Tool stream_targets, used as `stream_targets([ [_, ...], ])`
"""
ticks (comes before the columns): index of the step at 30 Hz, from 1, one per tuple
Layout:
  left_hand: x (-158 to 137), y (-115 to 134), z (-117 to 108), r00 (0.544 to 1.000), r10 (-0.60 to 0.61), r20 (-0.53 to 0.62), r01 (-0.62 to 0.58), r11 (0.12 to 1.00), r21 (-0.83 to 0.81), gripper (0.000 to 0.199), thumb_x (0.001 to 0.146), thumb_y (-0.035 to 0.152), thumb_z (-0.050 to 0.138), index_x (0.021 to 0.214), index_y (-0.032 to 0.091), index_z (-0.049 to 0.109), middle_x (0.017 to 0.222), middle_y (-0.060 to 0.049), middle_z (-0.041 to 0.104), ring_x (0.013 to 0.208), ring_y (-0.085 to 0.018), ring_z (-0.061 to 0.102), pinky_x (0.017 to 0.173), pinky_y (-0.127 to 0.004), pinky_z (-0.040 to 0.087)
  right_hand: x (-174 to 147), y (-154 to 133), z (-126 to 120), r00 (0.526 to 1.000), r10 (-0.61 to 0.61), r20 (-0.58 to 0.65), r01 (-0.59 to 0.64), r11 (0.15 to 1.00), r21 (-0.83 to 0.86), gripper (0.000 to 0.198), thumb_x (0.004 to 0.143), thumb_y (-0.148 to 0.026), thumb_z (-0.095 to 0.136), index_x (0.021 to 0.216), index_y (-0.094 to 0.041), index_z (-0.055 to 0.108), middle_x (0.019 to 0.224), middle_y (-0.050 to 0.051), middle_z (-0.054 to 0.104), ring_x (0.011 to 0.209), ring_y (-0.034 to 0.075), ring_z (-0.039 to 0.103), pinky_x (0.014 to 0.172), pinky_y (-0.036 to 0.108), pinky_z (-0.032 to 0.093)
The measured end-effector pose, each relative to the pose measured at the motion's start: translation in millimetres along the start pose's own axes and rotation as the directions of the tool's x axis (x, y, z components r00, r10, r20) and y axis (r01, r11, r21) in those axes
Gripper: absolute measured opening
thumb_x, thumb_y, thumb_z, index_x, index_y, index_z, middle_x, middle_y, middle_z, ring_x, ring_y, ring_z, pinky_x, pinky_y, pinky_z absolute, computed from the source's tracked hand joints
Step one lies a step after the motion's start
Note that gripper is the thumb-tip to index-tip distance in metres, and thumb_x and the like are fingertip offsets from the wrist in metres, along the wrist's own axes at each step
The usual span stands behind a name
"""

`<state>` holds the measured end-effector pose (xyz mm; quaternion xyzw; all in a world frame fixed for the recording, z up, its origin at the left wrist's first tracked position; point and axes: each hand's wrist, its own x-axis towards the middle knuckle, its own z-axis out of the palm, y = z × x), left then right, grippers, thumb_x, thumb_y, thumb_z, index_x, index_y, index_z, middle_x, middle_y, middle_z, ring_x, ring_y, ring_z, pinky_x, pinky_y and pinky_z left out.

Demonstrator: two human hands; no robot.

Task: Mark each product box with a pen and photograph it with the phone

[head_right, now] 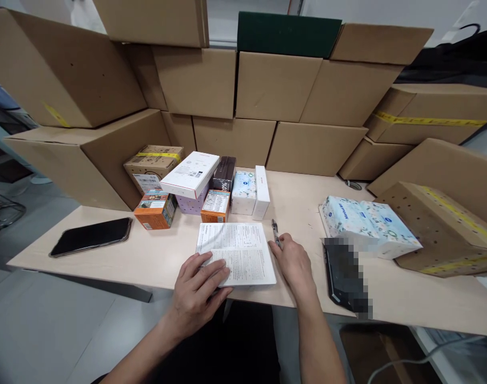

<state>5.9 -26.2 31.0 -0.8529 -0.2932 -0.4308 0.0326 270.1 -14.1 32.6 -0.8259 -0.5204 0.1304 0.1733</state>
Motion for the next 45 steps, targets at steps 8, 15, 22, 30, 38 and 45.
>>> stream_targets([
  [8, -1.2, -0.2, 0.7, 1.0, 0.005, -0.005, -0.005, 1.0, 0.006, 0.029, 0.083, 0.024, 0.073, 0.111, 0.018, 0.067, 0.111, -0.005, 0.074, 0.114, -0.03, 0.059, 0.101, -0.048, 0.045, -47.7, 20.1, -16.4, 0.909, 0.078, -0.409, -0.145, 0.98, -0.136, 0.071, 0.091, -0.065, 0.037, 0.134, -0.01, 0.053, 0.121, 0.024, 0.058, 0.112, 0.04, 0.053, 0.087, 0.047, 0.043],
  [15, -1.8, -0.3, 2.4, 1.0, 0.007, -0.029, -0.006, 1.0, 0.008, 0.028, 0.084, 0.024, 0.072, 0.11, 0.018, 0.067, 0.111, -0.006, 0.075, 0.113, -0.031, 0.059, 0.099, -0.05, 0.046, -81.0, 71.2, -27.6, 0.845, 0.484, -0.229, -0.526, 0.829, -0.191, 0.104, 0.078, -0.086, 0.03, 0.153, -0.013, 0.026, 0.139, 0.031, 0.041, 0.126, 0.053, 0.041, 0.097, 0.062, 0.036],
  [22, -0.8, 3.0, -3.0, 1.0, 0.016, 0.004, -0.016, 1.0, 0.025, 0.027, 0.085, 0.023, 0.069, 0.112, 0.018, 0.066, 0.112, -0.008, 0.073, 0.115, -0.03, 0.06, 0.101, -0.05, 0.048, -79.8, 74.3, -18.3, 0.812, 0.495, -0.31, -0.542, 0.836, -0.083, 0.091, 0.084, -0.074, 0.034, 0.151, -0.012, 0.033, 0.133, 0.03, 0.048, 0.124, 0.051, 0.044, 0.097, 0.062, 0.038],
  [30, 4.0, 11.7, -12.8, 0.994, -0.017, 0.104, 0.008, 0.996, 0.087, 0.027, 0.089, 0.025, 0.063, 0.115, 0.019, 0.065, 0.118, -0.008, 0.071, 0.12, -0.031, 0.06, 0.105, -0.051, 0.047, -104.2, 64.5, -9.0, 0.829, 0.357, -0.43, -0.273, 0.93, 0.246, 0.097, 0.078, -0.066, 0.052, 0.15, -0.003, 0.033, 0.135, 0.031, 0.05, 0.128, 0.048, 0.045, 0.102, 0.06, 0.038],
  [38, 9.8, 18.5, -9.8, 0.997, -0.039, 0.066, 0.031, 0.992, 0.12, 0.033, 0.089, 0.025, 0.065, 0.12, 0.015, 0.061, 0.119, -0.01, 0.071, 0.12, -0.032, 0.06, 0.102, -0.051, 0.048, -147.4, -10.5, 25.9, 0.824, 0.02, -0.566, 0.225, 0.905, 0.36, 0.086, 0.083, -0.055, 0.062, 0.153, -0.019, 0.028, 0.144, 0.019, 0.048, 0.13, 0.035, 0.049, 0.103, 0.053, 0.043],
  [45, 3.3, 14.6, -2.5, 0.996, -0.086, 0.031, 0.083, 0.993, 0.082, 0.048, 0.091, 0.03, 0.063, 0.134, 0.012, 0.051, 0.123, -0.013, 0.069, 0.119, -0.028, 0.062, 0.104, -0.047, 0.047, -141.6, -51.1, 47.6, 0.634, -0.251, -0.731, 0.402, 0.915, 0.034, 0.077, 0.087, -0.041, 0.066, 0.152, -0.016, 0.031, 0.133, 0.023, 0.05, 0.121, 0.035, 0.051, 0.095, 0.056, 0.047],
])
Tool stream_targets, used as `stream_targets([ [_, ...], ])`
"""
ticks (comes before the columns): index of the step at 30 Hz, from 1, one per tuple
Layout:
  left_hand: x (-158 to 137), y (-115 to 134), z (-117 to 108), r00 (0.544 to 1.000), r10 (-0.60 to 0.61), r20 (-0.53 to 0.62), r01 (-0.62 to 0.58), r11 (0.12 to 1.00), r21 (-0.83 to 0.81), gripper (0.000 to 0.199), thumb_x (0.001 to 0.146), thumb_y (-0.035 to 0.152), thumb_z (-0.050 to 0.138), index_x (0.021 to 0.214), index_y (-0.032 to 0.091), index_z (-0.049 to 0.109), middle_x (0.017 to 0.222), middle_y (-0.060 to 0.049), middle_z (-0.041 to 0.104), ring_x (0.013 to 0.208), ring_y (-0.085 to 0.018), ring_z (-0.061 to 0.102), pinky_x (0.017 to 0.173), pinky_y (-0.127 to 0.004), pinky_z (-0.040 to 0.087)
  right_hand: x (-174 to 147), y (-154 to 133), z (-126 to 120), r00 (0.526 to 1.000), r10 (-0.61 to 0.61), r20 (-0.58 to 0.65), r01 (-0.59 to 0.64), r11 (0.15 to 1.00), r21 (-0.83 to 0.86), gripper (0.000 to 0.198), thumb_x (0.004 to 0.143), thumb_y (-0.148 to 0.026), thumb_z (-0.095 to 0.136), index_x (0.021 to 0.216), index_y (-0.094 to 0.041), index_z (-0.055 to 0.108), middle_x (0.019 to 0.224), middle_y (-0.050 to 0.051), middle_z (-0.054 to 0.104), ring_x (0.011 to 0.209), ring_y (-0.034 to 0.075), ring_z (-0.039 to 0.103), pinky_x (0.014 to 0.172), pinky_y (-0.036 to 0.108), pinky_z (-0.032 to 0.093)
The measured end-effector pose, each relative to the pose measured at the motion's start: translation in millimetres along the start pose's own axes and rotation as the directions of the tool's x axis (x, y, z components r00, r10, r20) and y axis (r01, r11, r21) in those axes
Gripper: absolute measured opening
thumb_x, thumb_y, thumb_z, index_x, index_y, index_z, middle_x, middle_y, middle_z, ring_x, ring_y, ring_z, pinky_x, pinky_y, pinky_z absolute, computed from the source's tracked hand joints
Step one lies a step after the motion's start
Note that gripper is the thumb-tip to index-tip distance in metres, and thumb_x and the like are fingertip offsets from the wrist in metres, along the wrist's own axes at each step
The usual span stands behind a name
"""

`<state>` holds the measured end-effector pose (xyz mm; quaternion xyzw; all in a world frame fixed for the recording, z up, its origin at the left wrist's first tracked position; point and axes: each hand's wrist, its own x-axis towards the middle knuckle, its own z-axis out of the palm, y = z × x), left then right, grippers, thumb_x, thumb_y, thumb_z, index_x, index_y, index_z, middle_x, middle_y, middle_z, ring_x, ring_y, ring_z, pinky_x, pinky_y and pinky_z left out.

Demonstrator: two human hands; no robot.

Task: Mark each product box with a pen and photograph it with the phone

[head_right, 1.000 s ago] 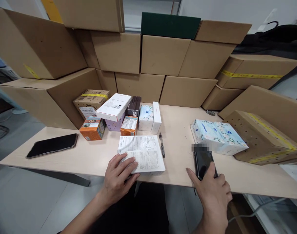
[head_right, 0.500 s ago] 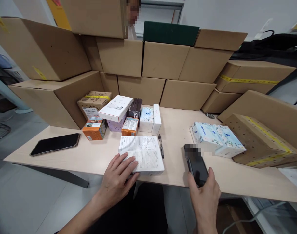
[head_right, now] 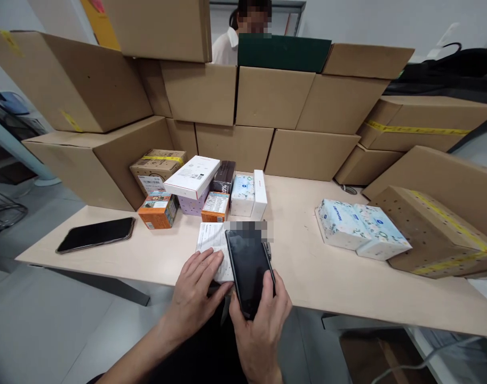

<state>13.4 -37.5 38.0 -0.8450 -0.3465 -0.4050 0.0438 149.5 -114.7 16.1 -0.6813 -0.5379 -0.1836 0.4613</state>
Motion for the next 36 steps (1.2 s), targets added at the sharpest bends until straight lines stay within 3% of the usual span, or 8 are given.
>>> stream_targets([
  [12, 5.8, 4.4, -6.6, 0.988, -0.05, 0.143, 0.053, 0.998, -0.016, 0.057, 0.09, 0.027, 0.061, 0.143, 0.016, 0.043, 0.135, -0.012, 0.063, 0.121, -0.031, 0.057, 0.101, -0.049, 0.046, -5.9, -1.2, 0.2, 0.999, 0.008, 0.035, -0.007, 1.0, -0.027, 0.074, 0.089, -0.045, 0.061, 0.15, -0.015, 0.033, 0.134, 0.024, 0.049, 0.122, 0.037, 0.05, 0.094, 0.058, 0.048],
  [36, 6.2, 5.3, -5.7, 0.985, -0.026, 0.17, 0.015, 0.998, 0.063, 0.053, 0.092, 0.027, 0.058, 0.142, 0.013, 0.045, 0.138, -0.01, 0.061, 0.121, -0.03, 0.056, 0.101, -0.047, 0.044, -4.4, -3.6, 0.6, 0.998, 0.036, 0.051, -0.035, 0.999, -0.017, 0.074, 0.089, -0.044, 0.063, 0.151, -0.016, 0.033, 0.134, 0.024, 0.048, 0.122, 0.038, 0.049, 0.093, 0.059, 0.049],
])
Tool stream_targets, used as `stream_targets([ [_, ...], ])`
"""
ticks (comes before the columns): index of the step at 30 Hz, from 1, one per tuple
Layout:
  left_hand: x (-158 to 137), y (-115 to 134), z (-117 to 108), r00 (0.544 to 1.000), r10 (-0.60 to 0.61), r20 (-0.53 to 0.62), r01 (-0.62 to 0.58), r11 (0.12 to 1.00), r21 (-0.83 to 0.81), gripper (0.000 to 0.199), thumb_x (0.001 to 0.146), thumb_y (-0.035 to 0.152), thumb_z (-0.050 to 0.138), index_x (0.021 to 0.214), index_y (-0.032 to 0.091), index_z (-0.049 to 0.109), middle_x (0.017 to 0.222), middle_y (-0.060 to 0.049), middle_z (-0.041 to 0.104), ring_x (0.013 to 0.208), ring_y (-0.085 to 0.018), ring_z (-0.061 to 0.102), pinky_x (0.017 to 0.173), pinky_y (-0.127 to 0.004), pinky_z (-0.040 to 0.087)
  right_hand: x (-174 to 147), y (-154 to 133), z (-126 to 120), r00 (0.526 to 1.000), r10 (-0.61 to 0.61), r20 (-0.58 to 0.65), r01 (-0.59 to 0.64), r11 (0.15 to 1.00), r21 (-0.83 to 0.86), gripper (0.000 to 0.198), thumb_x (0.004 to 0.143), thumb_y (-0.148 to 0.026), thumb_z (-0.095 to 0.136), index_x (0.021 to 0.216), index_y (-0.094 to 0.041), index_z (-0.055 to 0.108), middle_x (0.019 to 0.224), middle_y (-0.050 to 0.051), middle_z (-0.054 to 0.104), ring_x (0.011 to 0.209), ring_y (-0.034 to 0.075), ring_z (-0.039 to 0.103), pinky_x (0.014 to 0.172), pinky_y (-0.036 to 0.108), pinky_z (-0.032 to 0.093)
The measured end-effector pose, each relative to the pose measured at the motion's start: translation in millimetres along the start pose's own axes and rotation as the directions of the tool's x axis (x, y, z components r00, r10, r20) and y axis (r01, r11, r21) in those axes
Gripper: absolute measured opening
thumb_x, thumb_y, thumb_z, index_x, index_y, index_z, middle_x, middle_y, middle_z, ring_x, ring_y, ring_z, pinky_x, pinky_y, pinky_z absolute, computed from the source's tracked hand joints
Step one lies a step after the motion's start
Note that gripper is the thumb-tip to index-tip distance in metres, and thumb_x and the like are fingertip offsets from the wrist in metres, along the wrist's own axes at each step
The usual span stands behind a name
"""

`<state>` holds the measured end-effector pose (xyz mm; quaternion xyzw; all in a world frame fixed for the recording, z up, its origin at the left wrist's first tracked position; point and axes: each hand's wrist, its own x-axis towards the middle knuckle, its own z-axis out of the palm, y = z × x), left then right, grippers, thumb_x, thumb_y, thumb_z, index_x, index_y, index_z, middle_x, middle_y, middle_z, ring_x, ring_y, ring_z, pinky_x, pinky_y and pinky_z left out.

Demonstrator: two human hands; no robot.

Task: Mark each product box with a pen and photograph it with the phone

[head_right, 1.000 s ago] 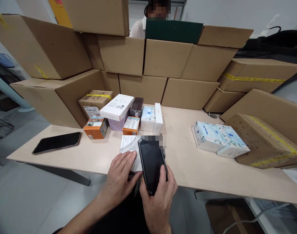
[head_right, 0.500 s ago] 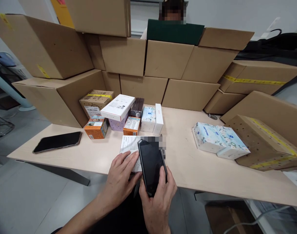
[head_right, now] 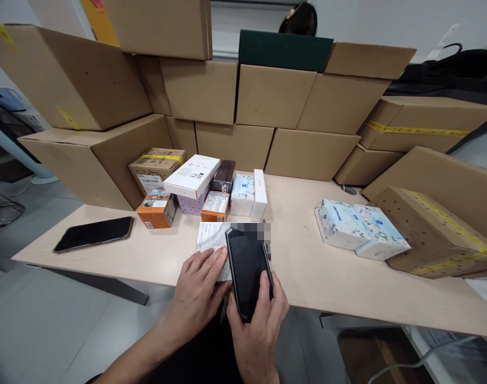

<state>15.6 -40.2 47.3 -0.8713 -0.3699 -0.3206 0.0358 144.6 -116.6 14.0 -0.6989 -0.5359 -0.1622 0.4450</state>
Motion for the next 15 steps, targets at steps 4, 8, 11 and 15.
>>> stream_targets([
  [4, 1.9, 0.5, -0.8, 1.0, 0.005, 0.01, -0.005, 1.0, 0.014, 0.052, 0.092, 0.027, 0.057, 0.141, 0.013, 0.046, 0.138, -0.01, 0.061, 0.12, -0.03, 0.056, 0.1, -0.047, 0.043, 0.1, 1.1, 0.7, 1.0, -0.004, -0.003, 0.004, 1.0, 0.006, 0.075, 0.088, -0.042, 0.064, 0.151, -0.017, 0.033, 0.135, 0.023, 0.047, 0.123, 0.037, 0.049, 0.095, 0.059, 0.048],
  [8, 2.2, 1.4, -0.3, 1.0, 0.001, 0.002, -0.001, 1.0, 0.006, 0.052, 0.092, 0.027, 0.056, 0.141, 0.013, 0.046, 0.138, -0.011, 0.061, 0.12, -0.03, 0.057, 0.1, -0.047, 0.043, 0.4, 1.0, 1.4, 1.0, -0.006, -0.004, 0.006, 1.0, 0.004, 0.075, 0.088, -0.043, 0.063, 0.152, -0.017, 0.032, 0.135, 0.023, 0.047, 0.124, 0.037, 0.049, 0.095, 0.059, 0.048],
  [11, 1.4, 1.1, 1.1, 1.0, -0.004, -0.011, 0.004, 1.0, 0.002, 0.051, 0.092, 0.027, 0.056, 0.14, 0.012, 0.046, 0.138, -0.011, 0.061, 0.121, -0.03, 0.056, 0.102, -0.047, 0.042, 0.8, 0.4, 1.3, 1.0, -0.01, -0.012, 0.01, 1.0, 0.005, 0.076, 0.088, -0.042, 0.064, 0.152, -0.017, 0.031, 0.135, 0.023, 0.048, 0.123, 0.037, 0.049, 0.095, 0.058, 0.048],
  [15, 0.8, 0.2, 2.7, 1.0, -0.008, -0.006, 0.008, 1.0, -0.002, 0.053, 0.093, 0.027, 0.056, 0.142, 0.012, 0.044, 0.139, -0.011, 0.06, 0.122, -0.03, 0.056, 0.103, -0.047, 0.042, 0.5, 0.4, 1.5, 1.0, -0.014, -0.018, 0.015, 1.0, 0.011, 0.076, 0.088, -0.041, 0.065, 0.152, -0.016, 0.031, 0.134, 0.023, 0.049, 0.123, 0.037, 0.049, 0.094, 0.058, 0.048],
])
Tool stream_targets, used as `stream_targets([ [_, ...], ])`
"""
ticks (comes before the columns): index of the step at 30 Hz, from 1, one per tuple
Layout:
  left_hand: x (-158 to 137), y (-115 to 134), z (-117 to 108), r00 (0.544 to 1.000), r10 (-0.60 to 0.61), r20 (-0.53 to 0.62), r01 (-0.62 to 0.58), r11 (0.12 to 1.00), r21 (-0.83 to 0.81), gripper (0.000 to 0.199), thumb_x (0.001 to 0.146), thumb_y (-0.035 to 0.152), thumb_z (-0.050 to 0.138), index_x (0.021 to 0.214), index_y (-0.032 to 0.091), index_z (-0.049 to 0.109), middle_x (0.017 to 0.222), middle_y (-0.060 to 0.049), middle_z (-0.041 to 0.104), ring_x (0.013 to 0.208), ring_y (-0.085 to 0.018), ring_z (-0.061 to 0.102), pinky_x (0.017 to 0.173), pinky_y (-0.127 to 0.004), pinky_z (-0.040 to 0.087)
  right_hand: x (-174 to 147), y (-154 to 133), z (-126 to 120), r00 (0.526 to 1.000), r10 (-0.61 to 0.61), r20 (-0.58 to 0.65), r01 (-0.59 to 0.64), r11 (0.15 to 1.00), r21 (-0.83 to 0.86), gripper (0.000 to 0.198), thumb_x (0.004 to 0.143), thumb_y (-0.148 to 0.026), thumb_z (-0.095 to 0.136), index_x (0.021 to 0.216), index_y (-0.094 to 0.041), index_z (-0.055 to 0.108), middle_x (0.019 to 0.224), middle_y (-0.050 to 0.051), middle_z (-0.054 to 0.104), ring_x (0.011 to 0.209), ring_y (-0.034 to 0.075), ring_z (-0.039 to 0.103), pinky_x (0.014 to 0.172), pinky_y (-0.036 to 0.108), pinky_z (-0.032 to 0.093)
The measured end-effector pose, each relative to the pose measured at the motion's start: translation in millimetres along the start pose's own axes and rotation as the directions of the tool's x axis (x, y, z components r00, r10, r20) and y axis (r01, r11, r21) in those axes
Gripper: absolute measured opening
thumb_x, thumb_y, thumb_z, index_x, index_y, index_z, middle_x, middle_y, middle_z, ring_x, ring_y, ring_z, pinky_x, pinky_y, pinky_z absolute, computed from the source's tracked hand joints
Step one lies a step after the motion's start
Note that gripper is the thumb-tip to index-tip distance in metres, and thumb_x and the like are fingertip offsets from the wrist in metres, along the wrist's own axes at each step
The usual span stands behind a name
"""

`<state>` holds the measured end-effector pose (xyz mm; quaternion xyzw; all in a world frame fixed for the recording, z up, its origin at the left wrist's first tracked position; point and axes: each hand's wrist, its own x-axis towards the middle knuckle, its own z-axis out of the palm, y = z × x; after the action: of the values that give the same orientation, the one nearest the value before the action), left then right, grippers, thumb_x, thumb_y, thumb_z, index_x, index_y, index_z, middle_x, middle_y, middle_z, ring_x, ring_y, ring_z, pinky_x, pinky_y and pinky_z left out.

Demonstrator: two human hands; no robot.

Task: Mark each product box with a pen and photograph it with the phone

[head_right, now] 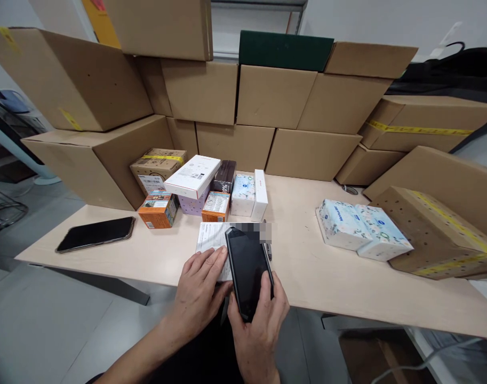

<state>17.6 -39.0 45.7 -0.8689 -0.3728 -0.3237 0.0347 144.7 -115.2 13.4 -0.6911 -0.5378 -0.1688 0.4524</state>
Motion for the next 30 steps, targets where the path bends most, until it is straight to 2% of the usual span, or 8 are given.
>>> stream_targets([
  [6, -2.5, -2.4, -3.0, 1.0, 0.007, 0.0, -0.007, 0.998, -0.068, 0.057, 0.093, 0.028, 0.057, 0.145, 0.015, 0.04, 0.14, -0.014, 0.057, 0.125, -0.03, 0.054, 0.105, -0.048, 0.043, -0.6, 7.6, -0.4, 1.0, 0.006, -0.024, -0.004, 0.998, 0.058, 0.077, 0.087, -0.041, 0.067, 0.151, -0.016, 0.034, 0.135, 0.023, 0.05, 0.124, 0.036, 0.05, 0.096, 0.056, 0.047],
  [10, -5.3, -21.7, -14.2, 1.0, 0.018, 0.016, -0.013, 0.973, -0.229, 0.065, 0.09, 0.034, 0.064, 0.148, 0.021, 0.037, 0.149, -0.015, 0.046, 0.14, -0.033, 0.038, 0.112, -0.051, 0.038, 7.2, 30.4, -17.0, 0.988, 0.12, -0.093, -0.121, 0.993, -0.001, 0.08, 0.085, -0.049, 0.066, 0.151, -0.015, 0.036, 0.134, 0.024, 0.052, 0.123, 0.038, 0.051, 0.097, 0.058, 0.045],
  [14, -2.2, -52.4, -21.7, 0.985, -0.136, 0.107, 0.168, 0.895, -0.414, 0.073, 0.086, 0.042, 0.069, 0.149, 0.028, 0.034, 0.156, -0.014, 0.032, 0.146, -0.033, 0.028, 0.116, -0.054, 0.034, 20.6, 74.9, -41.5, 0.964, 0.234, -0.124, -0.255, 0.948, -0.19, 0.09, 0.082, -0.061, 0.06, 0.148, -0.003, 0.04, 0.132, 0.03, 0.053, 0.124, 0.045, 0.05, 0.102, 0.063, 0.038],
  [17, 0.7, -64.6, -15.6, 0.937, -0.293, 0.188, 0.348, 0.792, -0.502, 0.066, 0.089, 0.045, 0.063, 0.147, 0.03, 0.035, 0.156, -0.012, 0.03, 0.147, -0.032, 0.027, 0.116, -0.052, 0.033, 27.4, 111.5, -51.8, 0.961, 0.275, -0.042, -0.273, 0.903, -0.331, 0.096, 0.083, -0.069, 0.048, 0.144, 0.005, 0.041, 0.124, 0.033, 0.055, 0.118, 0.047, 0.052, 0.1, 0.064, 0.037],
  [21, -1.4, -62.5, -0.5, 0.87, -0.393, 0.297, 0.488, 0.601, -0.633, 0.067, 0.094, 0.048, 0.054, 0.152, 0.028, 0.026, 0.156, -0.012, 0.033, 0.141, -0.028, 0.038, 0.114, -0.048, 0.037, 28.7, 145.7, -50.8, 0.955, 0.296, 0.033, -0.258, 0.876, -0.408, 0.102, 0.083, -0.076, 0.036, 0.143, 0.006, 0.041, 0.12, 0.033, 0.055, 0.113, 0.046, 0.053, 0.098, 0.062, 0.039],
  [24, -5.2, -60.2, 4.2, 0.787, -0.483, 0.384, 0.605, 0.483, -0.632, 0.075, 0.094, 0.051, 0.052, 0.155, 0.024, 0.019, 0.156, -0.015, 0.035, 0.137, -0.03, 0.043, 0.113, -0.05, 0.038, 26.9, 158.2, -46.3, 0.933, 0.344, 0.102, -0.275, 0.867, -0.415, 0.107, 0.081, -0.081, 0.034, 0.144, 0.006, 0.04, 0.117, 0.033, 0.056, 0.111, 0.047, 0.054, 0.095, 0.062, 0.041],
  [27, -4.9, -60.9, -1.3, 0.735, -0.521, 0.434, 0.676, 0.516, -0.526, 0.074, 0.093, 0.054, 0.052, 0.154, 0.021, 0.026, 0.154, -0.016, 0.039, 0.139, -0.033, 0.039, 0.114, -0.052, 0.034, 26.3, 160.4, -44.8, 0.926, 0.353, 0.135, -0.264, 0.86, -0.437, 0.106, 0.082, -0.082, 0.029, 0.143, 0.004, 0.041, 0.117, 0.032, 0.056, 0.113, 0.047, 0.053, 0.096, 0.062, 0.04],
  [30, 1.1, -59.1, -12.1, 0.768, -0.451, 0.455, 0.636, 0.622, -0.456, 0.057, 0.096, 0.054, 0.046, 0.147, 0.028, 0.042, 0.144, -0.009, 0.051, 0.133, -0.031, 0.043, 0.111, -0.049, 0.038, 30.0, 149.3, -46.9, 0.949, 0.303, 0.085, -0.234, 0.86, -0.454, 0.102, 0.083, -0.082, 0.027, 0.138, 0.002, 0.05, 0.126, 0.032, 0.053, 0.124, 0.048, 0.044, 0.103, 0.065, 0.032],
])
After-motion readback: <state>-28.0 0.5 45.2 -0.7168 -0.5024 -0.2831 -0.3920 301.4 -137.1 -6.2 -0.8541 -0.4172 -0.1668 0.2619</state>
